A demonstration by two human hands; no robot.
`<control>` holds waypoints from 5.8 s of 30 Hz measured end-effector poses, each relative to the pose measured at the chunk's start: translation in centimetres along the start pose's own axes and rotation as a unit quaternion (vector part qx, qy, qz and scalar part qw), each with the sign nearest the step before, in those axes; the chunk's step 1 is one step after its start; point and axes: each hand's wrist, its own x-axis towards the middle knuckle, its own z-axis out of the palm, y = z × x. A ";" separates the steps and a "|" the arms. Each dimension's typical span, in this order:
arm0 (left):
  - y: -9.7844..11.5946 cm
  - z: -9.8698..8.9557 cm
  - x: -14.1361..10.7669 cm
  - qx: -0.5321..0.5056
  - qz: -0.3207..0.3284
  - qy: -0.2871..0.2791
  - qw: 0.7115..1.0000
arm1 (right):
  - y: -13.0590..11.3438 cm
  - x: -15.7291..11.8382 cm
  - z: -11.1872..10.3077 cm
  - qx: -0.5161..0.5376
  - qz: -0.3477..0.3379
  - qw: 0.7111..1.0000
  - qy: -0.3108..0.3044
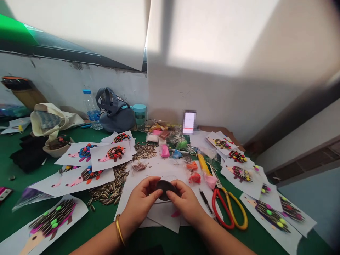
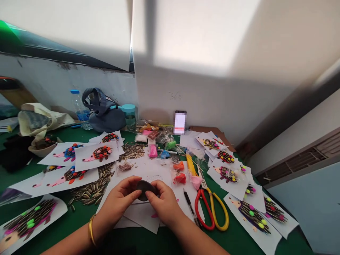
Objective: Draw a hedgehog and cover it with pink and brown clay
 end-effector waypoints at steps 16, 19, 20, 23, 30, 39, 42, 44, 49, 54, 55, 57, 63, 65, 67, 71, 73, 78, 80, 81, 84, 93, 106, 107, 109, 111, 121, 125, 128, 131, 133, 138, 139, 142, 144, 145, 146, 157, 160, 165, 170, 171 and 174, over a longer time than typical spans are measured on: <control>0.8 -0.4 -0.2 0.047 0.020 0.014 0.999 | -1.2 -0.2 -0.3 -0.117 -0.112 0.987 -0.008; 0.4 -0.7 -0.1 0.062 0.052 0.017 0.997 | -1.3 -0.1 -0.7 -0.163 -0.155 0.974 0.025; 0.3 -0.8 -0.1 0.068 0.075 0.019 0.995 | -1.3 -0.1 -0.8 -0.169 -0.159 0.972 0.031; 0.3 -0.9 -0.2 0.067 0.113 -0.001 0.991 | -1.4 -0.3 -0.8 -0.169 -0.157 0.972 0.041; 1.1 -0.2 -0.4 0.023 0.019 -0.074 0.997 | -1.5 -1.4 -0.6 -0.259 -0.198 0.945 0.039; 1.3 0.2 -1.0 -0.054 -0.032 -0.067 0.996 | 0.4 -7.4 -11.1 -0.618 0.009 0.750 0.235; 1.1 0.4 -1.3 -0.063 -0.038 -0.075 0.995 | 1.7 -9.5 -13.5 -0.637 0.114 0.734 0.208; 0.9 0.3 -1.3 -0.067 -0.035 -0.079 0.994 | 2.2 -9.9 -14.0 -0.628 0.142 0.742 0.187; 0.3 0.1 -1.1 -0.084 -0.038 -0.079 0.993 | 1.3 -8.5 -13.2 -0.619 0.184 0.747 0.161; 0.5 0.1 -1.0 -0.097 -0.038 -0.086 0.991 | 0.2 -7.7 -13.1 -0.605 0.209 0.752 0.155; 0.6 0.1 -1.0 -0.099 -0.038 -0.087 0.991 | 0.2 -8.0 -13.3 -0.596 0.210 0.759 0.160; 0.7 0.2 -1.1 -0.102 -0.038 -0.083 0.991 | 0.1 -8.9 -14.0 -0.565 0.200 0.782 0.172; 1.1 0.4 -1.1 -0.148 -0.047 -0.086 0.984 | -0.1 -13.1 -16.8 -0.374 0.210 0.881 0.201; 1.2 0.4 -1.1 -0.155 -0.054 -0.095 0.982 | -0.2 -14.4 -17.4 -0.304 0.209 0.906 0.208; 1.2 0.4 -1.1 -0.155 -0.063 -0.096 0.981 | -0.1 -15.3 -17.6 -0.250 0.193 0.923 0.221; 1.4 0.5 -1.1 -0.166 -0.090 -0.077 0.979 | 0.7 -15.3 -16.2 -0.141 0.177 0.944 0.238; 1.5 0.4 -1.1 -0.178 -0.103 -0.065 0.976 | 1.3 -14.7 -14.6 -0.056 0.155 0.965 0.204; 1.5 0.3 -1.1 -0.194 -0.112 -0.056 0.973 | 1.3 -13.2 -9.1 0.034 0.116 0.990 0.074; 1.5 0.3 -1.2 -0.202 -0.110 -0.063 0.971 | 0.3 -12.8 -7.3 0.065 0.106 0.992 0.030; 1.4 0.4 -1.2 -0.205 -0.110 -0.067 0.970 | -0.4 -12.6 -6.5 0.079 0.095 0.992 0.016; 1.4 0.4 -1.3 -0.212 -0.106 -0.074 0.969 | -2.6 -11.8 -5.1 0.042 0.102 0.993 -0.035; 1.8 0.4 -1.7 -0.238 -0.070 -0.082 0.965 | -4.3 -9.8 -2.6 -0.128 0.095 0.984 -0.076; 1.5 0.6 -2.1 -0.222 -0.032 -0.097 0.970 | -4.4 -9.3 -2.1 -0.208 0.043 0.975 -0.061; 1.5 0.7 -2.1 -0.220 -0.033 -0.099 0.970 | -4.4 -9.3 -2.1 -0.203 0.047 0.976 -0.060; 1.3 0.8 -2.2 -0.217 -0.035 -0.101 0.970 | -4.4 -9.2 -2.1 -0.193 0.053 0.978 -0.058; 1.2 0.8 -2.2 -0.213 -0.035 -0.104 0.971 | -4.3 -9.2 -2.2 -0.189 0.060 0.979 -0.055; 1.0 0.8 -2.1 -0.195 -0.046 -0.109 0.974 | -3.7 -9.3 -3.2 -0.229 0.089 0.969 -0.016; 1.0 0.8 -2.1 -0.174 -0.051 -0.127 0.975 | -3.1 -9.7 -4.2 -0.243 0.102 0.965 0.005; 1.1 0.8 -2.0 -0.178 -0.063 -0.121 0.975 | -3.1 -9.8 -5.7 -0.254 0.128 0.957 0.061; 1.4 0.6 -1.6 -0.199 -0.069 -0.094 0.973 | -3.4 -9.4 -7.7 -0.332 0.120 0.928 0.121; 1.7 0.4 -1.4 -0.202 -0.069 -0.070 0.975 | -3.5 -8.8 -8.9 -0.424 0.110 0.886 0.153; 2.0 -0.1 -0.8 -0.188 -0.077 -0.040 0.978 | -1.9 -7.8 -11.1 -0.583 0.147 0.778 0.181; 2.0 -0.1 -0.8 -0.193 -0.075 -0.039 0.978 | -1.5 -7.8 -11.3 -0.591 0.148 0.772 0.180; 1.9 -0.1 -0.7 -0.204 -0.069 -0.042 0.976 | -0.4 -8.3 -11.7 -0.592 0.143 0.772 0.183; 1.8 -0.1 -0.6 -0.190 -0.063 -0.043 0.979 | -0.1 -8.8 -11.8 -0.586 0.143 0.775 0.188; 1.7 -0.1 -0.6 -0.176 -0.057 -0.043 0.982 | 0.0 -9.1 -11.9 -0.584 0.144 0.775 0.191; 1.6 -0.1 -0.6 -0.158 -0.048 -0.043 0.985 | 0.1 -9.4 -11.9 -0.582 0.143 0.776 0.195; 1.4 -0.1 -0.5 -0.102 -0.026 -0.026 0.994 | 1.9 -12.9 -16.2 -0.578 0.067 0.808 0.092; 1.5 0.0 -0.5 -0.101 -0.027 -0.022 0.994 | 1.9 -13.0 -17.3 -0.594 0.073 0.797 0.079; 1.7 0.0 -0.5 -0.121 -0.018 -0.024 0.992 | 1.5 -12.3 -17.5 -0.596 0.095 0.793 0.079; 1.5 0.0 -0.5 -0.119 -0.018 -0.029 0.992 | 0.3 -11.9 -17.2 -0.652 0.124 0.746 0.050; 1.5 0.0 -0.4 -0.117 -0.020 -0.029 0.992 | -0.3 -11.7 -17.0 -0.669 0.136 0.729 0.052; 1.3 0.0 -0.3 -0.110 -0.024 -0.030 0.993 | -2.8 -10.5 -15.3 -0.682 0.144 0.713 0.077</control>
